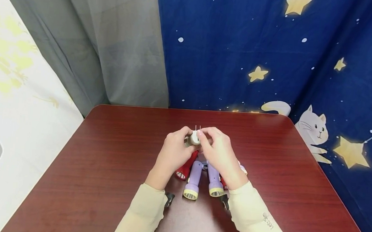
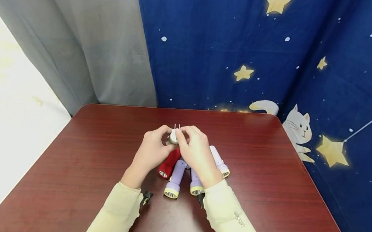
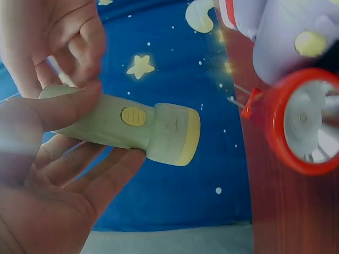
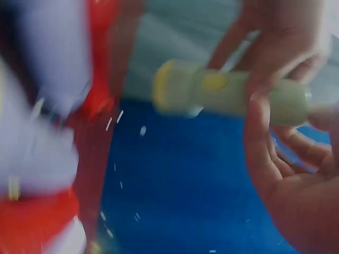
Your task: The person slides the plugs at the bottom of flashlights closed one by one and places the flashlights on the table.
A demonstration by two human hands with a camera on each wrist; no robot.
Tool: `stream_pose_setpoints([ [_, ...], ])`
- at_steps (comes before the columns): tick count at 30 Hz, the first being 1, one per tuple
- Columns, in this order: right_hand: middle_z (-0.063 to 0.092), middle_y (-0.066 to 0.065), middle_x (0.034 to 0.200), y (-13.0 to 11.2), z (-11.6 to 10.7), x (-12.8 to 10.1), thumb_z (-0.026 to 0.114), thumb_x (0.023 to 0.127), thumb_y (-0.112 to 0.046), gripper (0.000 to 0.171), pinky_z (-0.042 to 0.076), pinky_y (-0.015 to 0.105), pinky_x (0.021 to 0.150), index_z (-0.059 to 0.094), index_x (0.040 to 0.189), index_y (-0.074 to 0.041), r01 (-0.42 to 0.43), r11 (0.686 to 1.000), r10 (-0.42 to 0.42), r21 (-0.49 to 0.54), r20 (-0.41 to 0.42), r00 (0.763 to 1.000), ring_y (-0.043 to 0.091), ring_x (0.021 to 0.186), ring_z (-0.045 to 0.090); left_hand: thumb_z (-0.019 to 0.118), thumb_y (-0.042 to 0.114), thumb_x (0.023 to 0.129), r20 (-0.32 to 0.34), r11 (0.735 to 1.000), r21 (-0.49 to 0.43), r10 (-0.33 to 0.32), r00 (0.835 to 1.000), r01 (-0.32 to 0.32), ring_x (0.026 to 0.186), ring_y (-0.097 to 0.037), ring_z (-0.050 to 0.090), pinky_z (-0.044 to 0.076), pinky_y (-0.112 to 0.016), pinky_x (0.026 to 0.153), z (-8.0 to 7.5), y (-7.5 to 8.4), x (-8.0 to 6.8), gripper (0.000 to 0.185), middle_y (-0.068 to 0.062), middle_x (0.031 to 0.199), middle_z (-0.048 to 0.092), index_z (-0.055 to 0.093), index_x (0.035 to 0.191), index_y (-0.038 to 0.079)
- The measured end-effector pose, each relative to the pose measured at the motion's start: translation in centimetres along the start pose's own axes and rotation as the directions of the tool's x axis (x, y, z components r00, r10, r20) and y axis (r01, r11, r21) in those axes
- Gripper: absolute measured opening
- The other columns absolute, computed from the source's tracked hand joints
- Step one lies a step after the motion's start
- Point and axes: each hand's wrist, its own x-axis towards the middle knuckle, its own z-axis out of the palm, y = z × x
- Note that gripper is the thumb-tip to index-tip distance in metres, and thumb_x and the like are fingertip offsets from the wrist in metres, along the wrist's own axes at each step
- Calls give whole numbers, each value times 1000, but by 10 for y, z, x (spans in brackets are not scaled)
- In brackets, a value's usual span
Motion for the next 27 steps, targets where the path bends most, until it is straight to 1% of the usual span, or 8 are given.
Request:
stream_pose_setpoints([
  [1, 76, 10, 113, 2, 1, 0, 60, 109, -31, 29, 66, 39, 83, 72, 122, -7, 87, 987, -89, -133, -13, 996, 21, 88, 77, 86, 7, 86, 6, 1000, 6, -9, 1000, 9, 86, -27, 71, 63, -40, 79, -1, 0, 0, 30, -12, 107, 80, 71, 111, 8],
  [2, 74, 9, 117, 3, 1, -1, 59, 109, -31, 30, 65, 41, 86, 71, 122, -7, 163, 956, -174, -246, -25, 984, 24, 93, 77, 86, 8, 86, 14, 1000, 12, -15, 1000, 14, 85, -26, 70, 62, -40, 79, -2, 0, 0, 30, -11, 108, 80, 71, 112, 8],
  [5, 74, 12, 117, 8, 3, -4, 59, 109, -31, 33, 65, 47, 87, 67, 126, -3, 311, 828, -374, -466, -48, 926, 30, 95, 77, 85, 10, 87, 32, 1000, 18, -17, 999, 16, 87, -23, 72, 64, -40, 81, -5, 0, -2, 29, -10, 107, 80, 72, 113, 9],
  [10, 74, 16, 114, 11, 5, -11, 70, 103, -29, 47, 67, 41, 73, 60, 137, 1, 466, 663, -596, -586, -38, 802, 27, 86, 78, 81, 7, 87, 19, 1000, 20, 21, 1000, -22, 79, -20, 68, 62, -35, 75, -9, 1, -6, 28, -9, 92, 77, 71, 114, 7],
  [13, 73, 15, 113, 11, 5, -14, 74, 100, -27, 49, 67, 37, 73, 61, 138, 1, 521, 595, -664, -612, -10, 747, 24, 88, 77, 78, 3, 87, 19, 999, 16, 52, 998, -52, 72, -16, 61, 56, -29, 68, -11, 1, -7, 29, -6, 83, 73, 71, 115, 6],
  [19, 75, 15, 109, 15, 3, -15, 80, 96, -23, 51, 67, 36, 71, 63, 137, 3, 559, 551, -699, -620, 23, 715, 24, 88, 78, 81, 6, 87, 70, 999, -4, 54, 996, -54, 70, -11, 61, 54, -23, 67, -8, -3, -9, 30, -3, 84, 75, 71, 116, 6],
  [24, 74, 14, 106, 21, 1, -16, 81, 95, -25, 54, 67, 36, 69, 61, 137, 2, 578, 559, -694, -594, 46, 719, 23, 83, 78, 81, 7, 87, 94, 997, -11, 83, 992, -83, 74, -10, 66, 58, -24, 70, -3, -8, -9, 32, -5, 94, 79, 71, 117, 6],
  [27, 74, 14, 105, 25, -1, -17, 83, 93, -24, 53, 67, 37, 68, 61, 134, 2, 589, 567, -694, -576, 51, 718, 23, 82, 78, 80, 9, 89, 140, 994, 12, 103, 985, -106, 73, -10, 61, 53, -22, 66, -1, -11, -8, 32, -2, 90, 75, 70, 119, 7],
])
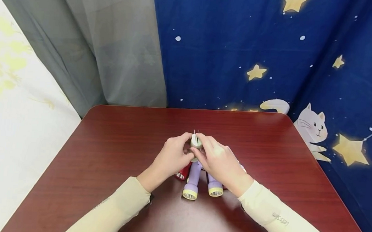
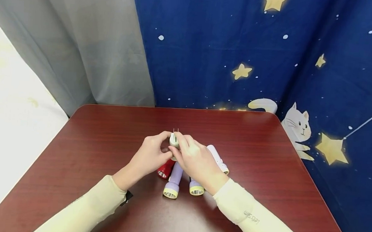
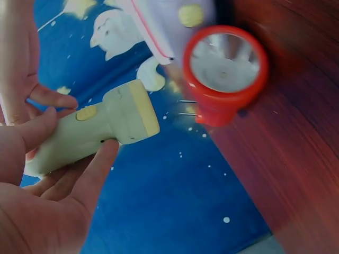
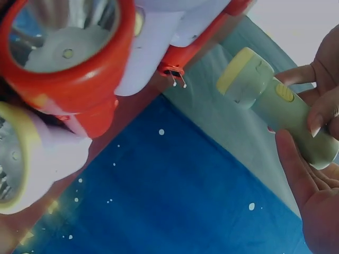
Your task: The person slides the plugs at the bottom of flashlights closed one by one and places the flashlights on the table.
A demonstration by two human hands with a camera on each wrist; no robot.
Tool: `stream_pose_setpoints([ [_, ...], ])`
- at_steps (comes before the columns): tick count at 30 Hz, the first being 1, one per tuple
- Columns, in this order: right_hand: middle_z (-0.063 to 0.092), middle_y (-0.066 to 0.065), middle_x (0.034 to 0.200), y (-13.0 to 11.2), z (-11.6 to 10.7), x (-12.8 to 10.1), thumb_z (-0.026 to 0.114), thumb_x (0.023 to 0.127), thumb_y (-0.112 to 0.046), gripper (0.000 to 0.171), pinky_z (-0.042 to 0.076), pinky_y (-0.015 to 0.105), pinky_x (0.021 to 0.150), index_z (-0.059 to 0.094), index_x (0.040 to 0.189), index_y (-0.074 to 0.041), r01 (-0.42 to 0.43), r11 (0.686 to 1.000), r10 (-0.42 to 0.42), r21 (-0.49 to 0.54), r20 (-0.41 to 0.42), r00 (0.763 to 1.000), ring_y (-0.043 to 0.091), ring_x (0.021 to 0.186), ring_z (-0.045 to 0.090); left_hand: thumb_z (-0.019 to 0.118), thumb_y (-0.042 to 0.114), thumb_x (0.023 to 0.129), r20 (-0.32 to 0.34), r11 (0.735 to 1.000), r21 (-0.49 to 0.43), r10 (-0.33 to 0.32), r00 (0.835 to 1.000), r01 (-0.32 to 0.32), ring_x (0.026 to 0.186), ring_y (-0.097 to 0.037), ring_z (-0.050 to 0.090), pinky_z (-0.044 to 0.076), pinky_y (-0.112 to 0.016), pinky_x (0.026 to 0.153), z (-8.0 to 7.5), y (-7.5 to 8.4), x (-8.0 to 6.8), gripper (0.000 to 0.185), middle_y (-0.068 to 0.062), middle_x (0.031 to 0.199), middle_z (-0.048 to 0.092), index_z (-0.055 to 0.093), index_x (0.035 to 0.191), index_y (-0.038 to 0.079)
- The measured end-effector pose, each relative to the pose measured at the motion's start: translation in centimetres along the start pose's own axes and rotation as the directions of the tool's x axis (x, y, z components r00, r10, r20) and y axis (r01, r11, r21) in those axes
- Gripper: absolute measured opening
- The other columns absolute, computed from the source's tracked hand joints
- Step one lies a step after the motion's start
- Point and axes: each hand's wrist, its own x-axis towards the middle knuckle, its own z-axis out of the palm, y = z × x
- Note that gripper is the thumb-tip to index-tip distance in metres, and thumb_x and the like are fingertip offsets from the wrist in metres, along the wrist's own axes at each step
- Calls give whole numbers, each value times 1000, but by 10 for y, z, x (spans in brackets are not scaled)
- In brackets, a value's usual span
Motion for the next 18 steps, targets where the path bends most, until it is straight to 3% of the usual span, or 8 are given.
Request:
stream_pose_setpoints([
  [6, 75, 12, 103, 2, 0, -5, 85, 91, -26, 51, 63, 40, 61, 65, 129, 1, 17, 1000, -17, 23, -1, 1000, 22, 80, 78, 80, 19, 94, 107, 997, 63, 47, 993, -54, 69, -10, 58, 50, -20, 62, 0, -7, -4, 32, -2, 81, 68, 66, 121, 9],
  [12, 74, 10, 97, 2, -1, -2, 83, 94, -27, 45, 62, 38, 58, 65, 125, 0, 35, 999, -35, 28, 0, 999, 20, 74, 75, 80, 17, 94, 107, 998, 31, 53, 993, -57, 72, -9, 63, 55, -19, 66, -3, -6, -4, 34, -2, 88, 74, 66, 123, 7],
  [18, 74, 13, 99, 3, -3, 4, 85, 92, -22, 47, 66, 33, 70, 64, 127, 2, 33, 999, -33, 42, 6, 999, 21, 77, 76, 78, 15, 94, 92, 1000, -5, 9, 996, -9, 74, -8, 64, 56, -20, 68, -5, -1, 0, 34, -3, 95, 77, 66, 125, 7],
])
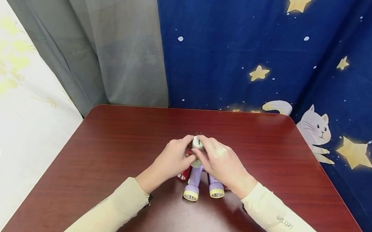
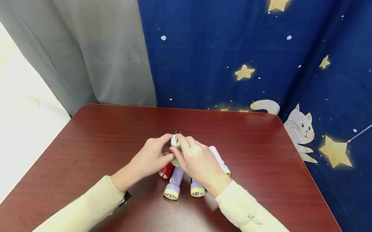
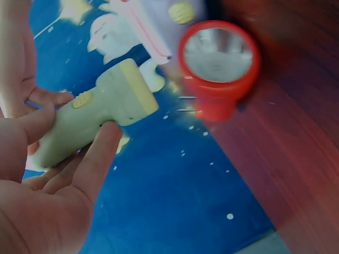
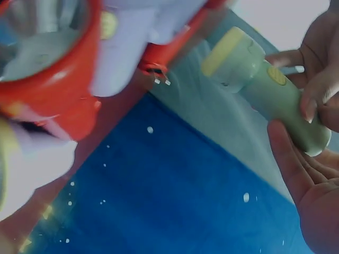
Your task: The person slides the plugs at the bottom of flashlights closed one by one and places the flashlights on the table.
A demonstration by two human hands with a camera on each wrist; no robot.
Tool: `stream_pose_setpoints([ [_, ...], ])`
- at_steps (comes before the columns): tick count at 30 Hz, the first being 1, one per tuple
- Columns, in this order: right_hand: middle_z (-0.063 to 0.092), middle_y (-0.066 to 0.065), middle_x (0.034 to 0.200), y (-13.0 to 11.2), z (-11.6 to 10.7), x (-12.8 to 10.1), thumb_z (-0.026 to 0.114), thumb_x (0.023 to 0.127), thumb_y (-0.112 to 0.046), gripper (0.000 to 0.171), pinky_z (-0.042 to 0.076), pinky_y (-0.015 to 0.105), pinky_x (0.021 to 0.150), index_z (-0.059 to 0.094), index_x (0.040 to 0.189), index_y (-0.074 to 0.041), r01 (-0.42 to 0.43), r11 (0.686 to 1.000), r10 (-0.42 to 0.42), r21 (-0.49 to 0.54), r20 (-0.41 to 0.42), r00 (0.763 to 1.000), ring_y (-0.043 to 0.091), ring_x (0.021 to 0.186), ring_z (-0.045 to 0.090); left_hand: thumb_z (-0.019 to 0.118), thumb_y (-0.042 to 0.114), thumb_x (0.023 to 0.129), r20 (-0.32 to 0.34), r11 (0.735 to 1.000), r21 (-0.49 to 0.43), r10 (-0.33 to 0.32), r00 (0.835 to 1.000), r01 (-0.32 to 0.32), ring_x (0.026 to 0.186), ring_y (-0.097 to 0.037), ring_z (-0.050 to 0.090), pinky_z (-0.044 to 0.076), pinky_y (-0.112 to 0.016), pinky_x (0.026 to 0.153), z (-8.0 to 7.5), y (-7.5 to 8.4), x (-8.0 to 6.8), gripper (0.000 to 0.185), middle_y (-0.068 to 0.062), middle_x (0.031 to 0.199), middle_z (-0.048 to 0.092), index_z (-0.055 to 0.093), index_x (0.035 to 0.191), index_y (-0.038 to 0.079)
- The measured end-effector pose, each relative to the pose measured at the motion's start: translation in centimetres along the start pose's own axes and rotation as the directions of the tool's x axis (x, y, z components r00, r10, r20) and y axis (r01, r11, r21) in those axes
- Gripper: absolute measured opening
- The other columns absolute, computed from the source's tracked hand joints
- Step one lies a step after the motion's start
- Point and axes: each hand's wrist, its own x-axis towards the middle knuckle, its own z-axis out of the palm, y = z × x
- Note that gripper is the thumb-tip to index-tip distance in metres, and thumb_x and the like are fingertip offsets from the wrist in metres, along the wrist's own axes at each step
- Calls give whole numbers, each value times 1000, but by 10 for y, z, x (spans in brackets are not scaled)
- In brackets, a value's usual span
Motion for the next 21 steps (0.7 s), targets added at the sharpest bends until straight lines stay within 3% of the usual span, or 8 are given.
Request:
stream_pose_setpoints([
  [8, 74, 14, 99, 5, -6, 11, 85, 92, -21, 47, 67, 35, 73, 63, 128, 2, -29, 999, 29, -25, -3, 1000, 23, 78, 76, 76, 13, 94, -50, 1000, 8, -6, 999, 6, 76, -13, 66, 59, -27, 69, -4, 9, 11, 33, -4, 93, 76, 67, 126, 6],
  [21, 75, 13, 94, 5, -8, 10, 82, 94, -18, 43, 67, 34, 72, 62, 126, 4, -8, 1000, 9, -11, 25, 1000, 22, 78, 77, 77, 14, 94, -52, 1000, 5, -22, 998, 23, 75, -12, 68, 59, -27, 68, -1, 11, 10, 31, -4, 91, 77, 67, 122, 6],
])
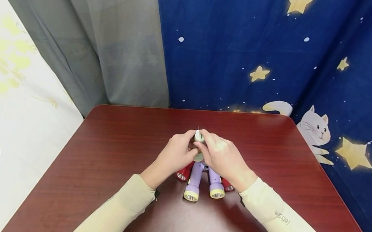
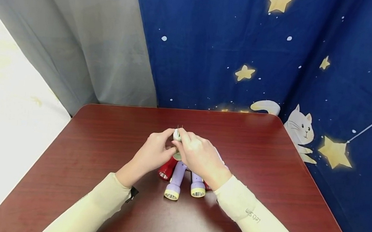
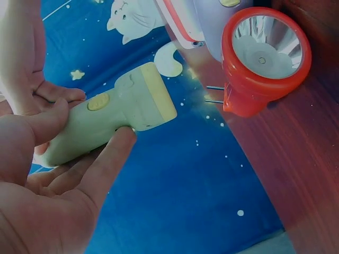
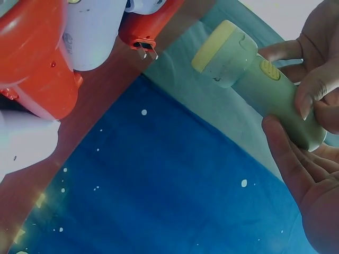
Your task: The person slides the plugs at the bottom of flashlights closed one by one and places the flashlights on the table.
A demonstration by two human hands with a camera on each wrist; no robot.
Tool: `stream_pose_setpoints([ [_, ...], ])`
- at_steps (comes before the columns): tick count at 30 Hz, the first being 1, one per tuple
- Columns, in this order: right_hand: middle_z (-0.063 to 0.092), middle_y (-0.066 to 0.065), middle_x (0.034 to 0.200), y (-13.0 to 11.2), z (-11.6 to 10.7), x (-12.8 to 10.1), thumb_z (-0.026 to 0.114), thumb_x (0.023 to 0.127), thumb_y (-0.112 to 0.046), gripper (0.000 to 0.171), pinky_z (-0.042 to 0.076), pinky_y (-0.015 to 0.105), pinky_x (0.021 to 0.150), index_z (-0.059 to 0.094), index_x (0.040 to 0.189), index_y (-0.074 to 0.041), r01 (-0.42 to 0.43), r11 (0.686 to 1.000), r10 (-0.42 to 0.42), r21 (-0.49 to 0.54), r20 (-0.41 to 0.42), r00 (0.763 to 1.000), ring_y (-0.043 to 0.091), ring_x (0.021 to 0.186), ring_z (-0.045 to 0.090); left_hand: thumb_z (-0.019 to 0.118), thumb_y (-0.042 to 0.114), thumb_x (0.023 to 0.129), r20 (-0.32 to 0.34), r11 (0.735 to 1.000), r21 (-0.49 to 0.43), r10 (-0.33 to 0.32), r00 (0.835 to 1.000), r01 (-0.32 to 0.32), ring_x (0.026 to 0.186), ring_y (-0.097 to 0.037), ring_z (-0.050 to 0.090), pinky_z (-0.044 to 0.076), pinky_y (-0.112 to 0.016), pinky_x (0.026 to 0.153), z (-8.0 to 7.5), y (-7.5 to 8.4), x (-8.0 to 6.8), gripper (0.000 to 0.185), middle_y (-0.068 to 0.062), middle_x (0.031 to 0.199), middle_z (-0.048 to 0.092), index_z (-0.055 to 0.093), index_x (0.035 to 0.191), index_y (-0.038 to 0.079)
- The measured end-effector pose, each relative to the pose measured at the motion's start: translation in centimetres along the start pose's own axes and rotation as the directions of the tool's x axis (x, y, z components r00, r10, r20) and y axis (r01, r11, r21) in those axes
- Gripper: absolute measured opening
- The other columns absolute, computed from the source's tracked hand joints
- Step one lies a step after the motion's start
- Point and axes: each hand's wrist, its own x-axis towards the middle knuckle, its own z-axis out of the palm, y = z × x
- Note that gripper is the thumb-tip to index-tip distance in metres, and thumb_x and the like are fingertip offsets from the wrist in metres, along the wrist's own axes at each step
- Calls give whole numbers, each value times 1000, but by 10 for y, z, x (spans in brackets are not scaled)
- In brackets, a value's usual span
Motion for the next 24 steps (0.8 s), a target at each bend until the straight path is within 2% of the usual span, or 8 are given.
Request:
stream_pose_setpoints([
  [10, 76, 11, 93, 2, -1, -1, 82, 94, -17, 41, 66, 33, 70, 62, 124, 3, 1, 1000, -1, 3, 7, 1000, 21, 77, 78, 80, 14, 93, -18, 1000, -4, 7, 1000, -7, 80, -14, 75, 63, -30, 71, 1, 3, 0, 30, -6, 94, 80, 69, 119, 6],
  [15, 73, 10, 89, 1, -2, -1, 84, 92, -15, 38, 66, 31, 68, 61, 117, 3, 22, 1000, -22, 21, -13, 1000, 20, 74, 76, 80, 12, 91, -26, 999, 32, 17, 1000, -16, 73, -13, 67, 60, -28, 67, 0, 5, 1, 27, -4, 87, 76, 69, 116, 5],
  [19, 66, 7, 80, 0, -1, -2, 85, 90, -12, 33, 64, 28, 63, 58, 105, 0, 59, 998, -58, 21, -45, 997, 18, 67, 71, 80, 10, 90, -41, 998, 62, 22, 999, -19, 68, -15, 60, 55, -28, 64, -2, 7, -1, 26, -2, 80, 70, 68, 113, 6],
  [24, 57, 6, 76, -1, 1, -3, 83, 92, -12, 31, 61, 27, 60, 55, 99, -2, 82, 997, -81, 17, -53, 995, 17, 62, 65, 82, 10, 90, -43, 998, 68, 10, 999, -7, 66, -15, 58, 53, -28, 63, -3, 8, -2, 26, -2, 77, 67, 68, 111, 6],
])
